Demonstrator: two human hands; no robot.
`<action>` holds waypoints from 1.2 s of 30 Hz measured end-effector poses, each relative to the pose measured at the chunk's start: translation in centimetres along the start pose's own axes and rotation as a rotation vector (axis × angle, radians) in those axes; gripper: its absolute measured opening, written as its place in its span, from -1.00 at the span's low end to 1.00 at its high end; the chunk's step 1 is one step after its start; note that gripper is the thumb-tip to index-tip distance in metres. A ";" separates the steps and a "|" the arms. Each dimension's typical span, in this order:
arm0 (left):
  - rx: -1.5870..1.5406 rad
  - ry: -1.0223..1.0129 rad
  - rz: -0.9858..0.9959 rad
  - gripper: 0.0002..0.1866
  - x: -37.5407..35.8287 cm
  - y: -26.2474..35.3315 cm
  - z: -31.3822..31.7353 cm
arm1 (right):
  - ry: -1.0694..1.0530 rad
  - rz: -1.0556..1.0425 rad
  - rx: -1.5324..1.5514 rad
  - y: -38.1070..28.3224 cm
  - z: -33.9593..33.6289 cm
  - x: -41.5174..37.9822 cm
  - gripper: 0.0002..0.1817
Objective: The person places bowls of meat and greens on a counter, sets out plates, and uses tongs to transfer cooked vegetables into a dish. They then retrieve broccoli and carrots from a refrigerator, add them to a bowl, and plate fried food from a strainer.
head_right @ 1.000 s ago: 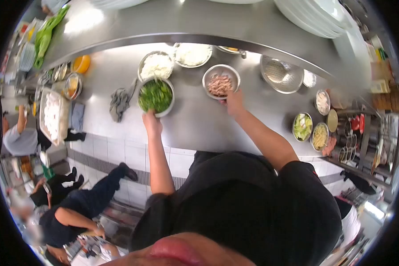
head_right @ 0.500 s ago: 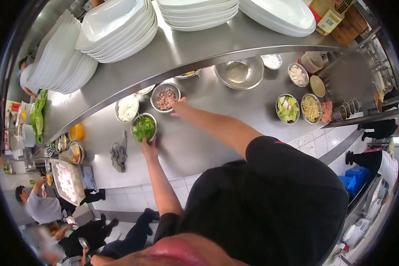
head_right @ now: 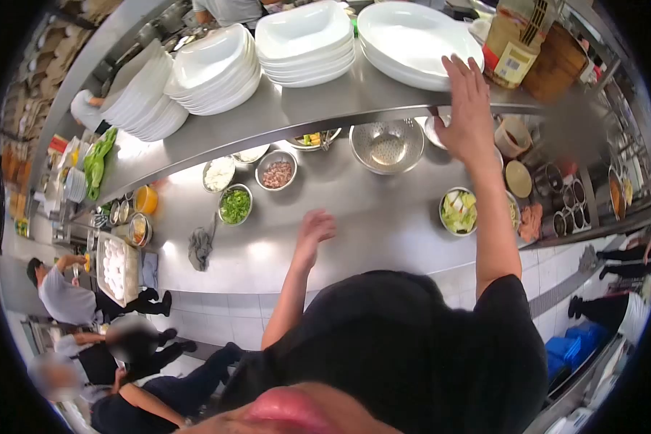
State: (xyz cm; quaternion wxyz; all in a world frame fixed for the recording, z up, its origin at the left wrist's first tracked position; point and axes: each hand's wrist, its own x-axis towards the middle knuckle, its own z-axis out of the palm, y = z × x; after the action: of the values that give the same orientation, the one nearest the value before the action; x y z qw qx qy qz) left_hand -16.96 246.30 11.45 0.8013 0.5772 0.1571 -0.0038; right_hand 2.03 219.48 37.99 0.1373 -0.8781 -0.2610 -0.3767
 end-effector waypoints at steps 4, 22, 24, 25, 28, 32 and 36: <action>-0.004 -0.303 0.063 -0.48 1.5 7.0 9.0 | -0.120 0.004 0.178 4.1 -0.6 -0.2 -0.37; -0.540 0.066 -0.177 -0.22 -8.4 -0.7 9.8 | -0.679 -0.286 0.797 3.8 -2.0 -24.1 -0.74; -0.479 0.311 -0.098 -0.21 -8.8 -4.3 7.9 | -0.623 -0.238 1.105 3.1 -0.2 -24.0 -0.73; -0.433 0.310 -0.118 -0.21 -9.4 -5.3 6.8 | -0.598 -0.198 1.129 2.2 1.0 -25.1 -0.73; -0.405 0.436 -0.116 -0.14 -10.3 -7.4 4.3 | -0.363 0.410 1.051 -0.1 8.4 -28.5 -0.61; -0.221 0.437 -0.053 -0.22 -10.7 -7.7 3.2 | -1.014 0.461 1.025 -1.8 15.2 -30.4 -0.52; -0.275 0.423 -0.066 -0.41 -10.4 -8.7 -1.7 | -0.990 0.522 1.057 -4.0 16.3 -31.1 -0.54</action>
State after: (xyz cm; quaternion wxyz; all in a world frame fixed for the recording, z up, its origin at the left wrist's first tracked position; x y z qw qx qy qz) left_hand -28.90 243.18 5.55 0.8211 0.4451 0.3392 0.1125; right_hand -8.58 218.87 4.28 0.4903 -0.7953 -0.2214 0.2794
